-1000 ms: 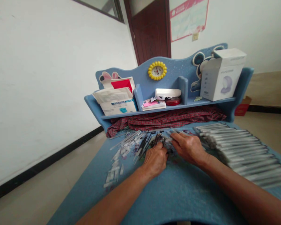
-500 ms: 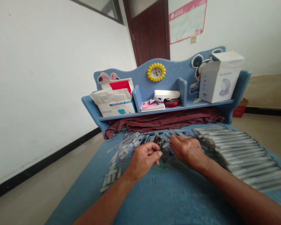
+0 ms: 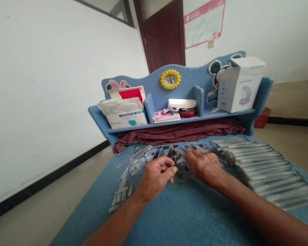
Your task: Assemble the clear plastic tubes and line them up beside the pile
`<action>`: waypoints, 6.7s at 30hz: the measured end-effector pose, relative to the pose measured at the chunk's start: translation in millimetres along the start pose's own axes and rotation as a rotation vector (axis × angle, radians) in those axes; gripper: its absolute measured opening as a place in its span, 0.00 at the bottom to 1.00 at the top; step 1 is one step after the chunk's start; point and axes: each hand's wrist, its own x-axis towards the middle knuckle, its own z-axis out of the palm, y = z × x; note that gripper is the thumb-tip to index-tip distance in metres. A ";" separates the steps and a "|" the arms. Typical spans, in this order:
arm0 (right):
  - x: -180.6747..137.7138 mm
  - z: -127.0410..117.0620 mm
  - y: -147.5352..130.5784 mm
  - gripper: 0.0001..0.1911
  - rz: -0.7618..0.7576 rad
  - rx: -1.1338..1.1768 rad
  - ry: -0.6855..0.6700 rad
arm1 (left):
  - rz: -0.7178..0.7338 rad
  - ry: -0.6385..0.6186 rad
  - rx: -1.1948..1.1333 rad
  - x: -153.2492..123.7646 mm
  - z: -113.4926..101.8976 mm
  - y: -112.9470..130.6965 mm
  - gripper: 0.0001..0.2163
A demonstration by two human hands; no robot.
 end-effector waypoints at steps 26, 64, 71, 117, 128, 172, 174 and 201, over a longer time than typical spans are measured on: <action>-1.8 -1.8 -2.5 0.09 -0.089 -0.075 -0.090 | 0.023 -0.024 0.194 1.4 -0.8 -3.8 0.03; -0.2 -11.9 -12.1 0.09 -0.133 -0.049 -0.261 | 0.098 0.028 0.258 3.0 -1.5 -9.3 0.01; -0.5 -9.6 -11.1 0.09 -0.148 -0.039 -0.281 | 0.122 0.022 0.275 4.0 -2.0 -12.8 0.02; -1.7 -6.2 -10.8 0.10 -0.147 0.022 -0.284 | 0.108 0.015 0.290 4.7 -4.2 -10.7 0.02; -1.6 -8.9 -11.5 0.11 -0.167 0.022 -0.265 | 0.041 -0.028 0.283 6.1 -6.1 -12.6 0.08; -1.3 -3.8 -10.0 0.12 -0.141 0.031 -0.298 | 0.008 -0.067 0.289 7.3 -6.8 -11.4 0.10; -1.9 -3.1 -10.1 0.11 -0.148 0.029 -0.295 | 0.003 -0.103 0.332 7.1 -7.5 -11.0 0.13; -1.5 -3.4 -9.8 0.11 -0.152 0.023 -0.297 | -0.001 -0.120 0.330 7.1 -8.2 -12.9 0.12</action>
